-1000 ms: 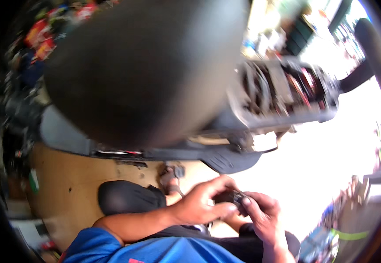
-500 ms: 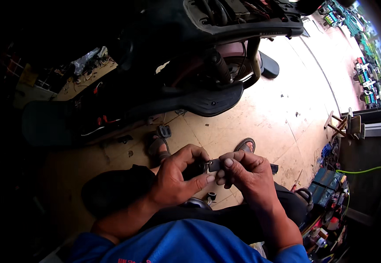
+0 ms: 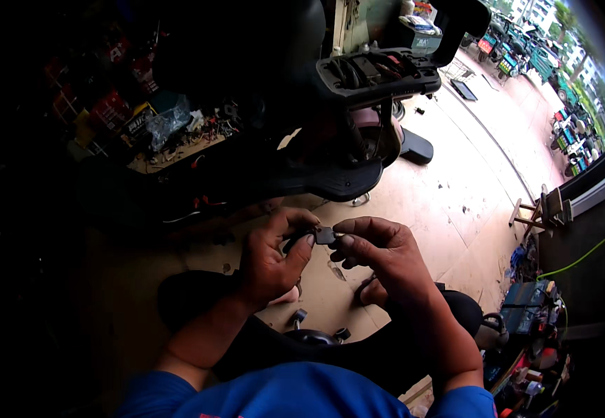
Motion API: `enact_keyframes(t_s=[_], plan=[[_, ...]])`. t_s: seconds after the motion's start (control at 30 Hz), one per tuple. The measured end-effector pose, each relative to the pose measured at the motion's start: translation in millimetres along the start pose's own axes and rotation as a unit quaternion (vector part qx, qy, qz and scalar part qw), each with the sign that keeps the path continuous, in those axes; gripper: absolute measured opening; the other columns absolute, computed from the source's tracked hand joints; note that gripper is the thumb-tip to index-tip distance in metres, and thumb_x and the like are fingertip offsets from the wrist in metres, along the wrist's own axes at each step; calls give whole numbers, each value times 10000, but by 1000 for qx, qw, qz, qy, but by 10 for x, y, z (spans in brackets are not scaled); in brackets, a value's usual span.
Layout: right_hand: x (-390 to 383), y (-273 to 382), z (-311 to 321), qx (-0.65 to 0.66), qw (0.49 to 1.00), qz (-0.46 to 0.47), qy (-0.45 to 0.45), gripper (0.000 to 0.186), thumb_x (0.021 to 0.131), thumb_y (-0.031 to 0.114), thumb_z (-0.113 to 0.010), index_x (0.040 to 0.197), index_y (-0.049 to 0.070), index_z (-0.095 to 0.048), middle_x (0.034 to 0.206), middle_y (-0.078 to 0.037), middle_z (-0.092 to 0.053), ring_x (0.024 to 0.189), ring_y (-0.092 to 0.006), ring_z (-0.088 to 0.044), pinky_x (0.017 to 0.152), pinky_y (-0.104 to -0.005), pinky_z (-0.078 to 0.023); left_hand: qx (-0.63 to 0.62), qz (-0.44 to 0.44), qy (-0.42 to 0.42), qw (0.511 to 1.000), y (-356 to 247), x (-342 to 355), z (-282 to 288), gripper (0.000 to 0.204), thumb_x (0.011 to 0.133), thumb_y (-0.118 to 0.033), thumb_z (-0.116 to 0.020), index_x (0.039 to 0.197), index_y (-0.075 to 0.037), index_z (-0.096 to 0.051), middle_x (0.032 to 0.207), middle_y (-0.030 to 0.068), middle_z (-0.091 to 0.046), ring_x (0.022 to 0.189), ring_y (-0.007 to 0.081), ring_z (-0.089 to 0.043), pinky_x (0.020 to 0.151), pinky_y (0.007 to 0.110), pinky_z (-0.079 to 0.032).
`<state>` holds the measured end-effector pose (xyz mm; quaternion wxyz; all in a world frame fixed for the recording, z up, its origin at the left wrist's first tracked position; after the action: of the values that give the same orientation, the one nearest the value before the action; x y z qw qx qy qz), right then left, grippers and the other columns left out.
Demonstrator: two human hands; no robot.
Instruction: The person connects and organizes electrical wires and plastic connectors within the body of a scooter by hand. They press wire terminals together and tuck the bundles into the frame.
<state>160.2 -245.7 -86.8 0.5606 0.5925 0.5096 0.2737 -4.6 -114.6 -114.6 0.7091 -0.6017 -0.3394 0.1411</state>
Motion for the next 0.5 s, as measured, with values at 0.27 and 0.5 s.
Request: enact_keyframes(t_s=[0.27, 0.5], plan=[[-174, 218, -296, -151, 953, 263, 14, 303, 952, 27, -795, 1248, -8, -740, 1097, -99, -800, 957, -152, -768, 853, -282, -599, 102, -65, 7, 993, -597, -66, 100, 264, 1018, 26, -639, 1279, 28, -678, 1109, 97, -756, 981, 103, -711, 859, 252, -576], [-296, 549, -429, -245, 924, 293, 5, 233, 960, 81, -791, 1180, 5, -770, 1008, -107, -806, 888, -140, -769, 819, -291, -599, 160, -90, 17, 983, -893, -96, 210, 316, 965, -53, -770, 1269, -14, -694, 1128, 166, -791, 1050, 234, -783, 917, 353, -616]])
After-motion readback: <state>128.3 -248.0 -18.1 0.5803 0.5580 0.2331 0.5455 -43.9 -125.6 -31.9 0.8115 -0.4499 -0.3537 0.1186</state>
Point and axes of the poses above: each hand's wrist, its own x-axis towards the middle knuckle, its own z-axis out of the back of the hand, y = z × x, the point moved 3 cm from there along x, towards the middle knuckle
